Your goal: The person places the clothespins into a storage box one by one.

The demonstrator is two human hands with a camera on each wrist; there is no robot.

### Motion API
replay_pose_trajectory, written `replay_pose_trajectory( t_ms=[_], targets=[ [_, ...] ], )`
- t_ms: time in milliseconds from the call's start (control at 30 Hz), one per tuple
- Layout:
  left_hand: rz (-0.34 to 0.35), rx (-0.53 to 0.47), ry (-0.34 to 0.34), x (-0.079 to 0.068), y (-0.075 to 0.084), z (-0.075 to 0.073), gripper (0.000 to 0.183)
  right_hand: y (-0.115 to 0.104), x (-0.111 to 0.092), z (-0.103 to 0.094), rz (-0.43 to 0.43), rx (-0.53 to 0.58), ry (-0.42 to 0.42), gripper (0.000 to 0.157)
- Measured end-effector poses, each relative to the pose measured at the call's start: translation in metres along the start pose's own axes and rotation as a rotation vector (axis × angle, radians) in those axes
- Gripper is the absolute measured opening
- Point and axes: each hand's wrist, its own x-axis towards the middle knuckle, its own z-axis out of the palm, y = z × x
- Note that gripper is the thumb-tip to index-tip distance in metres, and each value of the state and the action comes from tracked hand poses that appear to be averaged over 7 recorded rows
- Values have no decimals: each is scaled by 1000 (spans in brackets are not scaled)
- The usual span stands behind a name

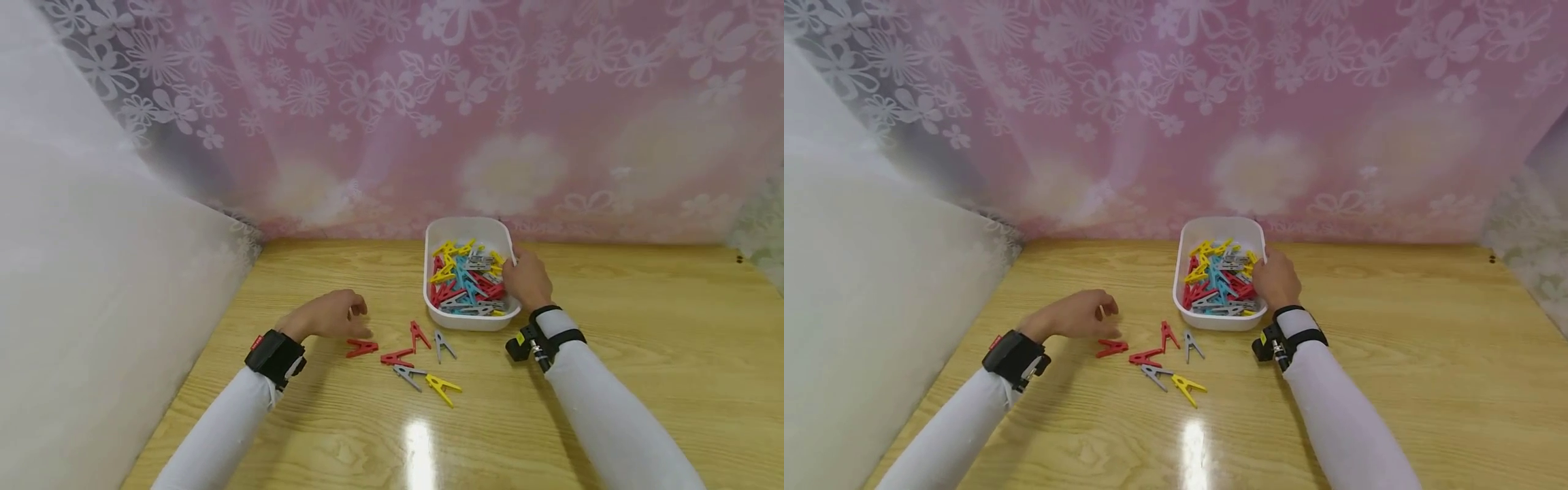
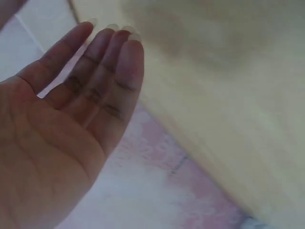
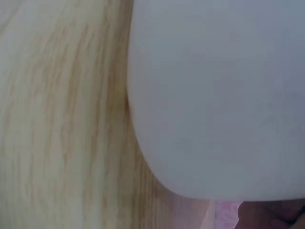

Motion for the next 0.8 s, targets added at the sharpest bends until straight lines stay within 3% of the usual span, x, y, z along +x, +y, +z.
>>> replay_pose_trajectory(
  t_ms=[100, 300, 567, 800],
  targets=[
    [13, 0, -1, -12, -8, 12, 53, 2, -1, 0, 5, 0, 8, 49],
    [35, 80, 78, -26, -9, 29, 44, 3, -3, -2, 2, 1, 17, 49],
    [58, 106, 168, -28, -3, 37, 16, 1, -1, -2, 3, -1, 15, 49],
    [45, 147, 194, -27, -3, 38, 14, 0, -2, 2, 10, -4, 19, 48]
  ],
)
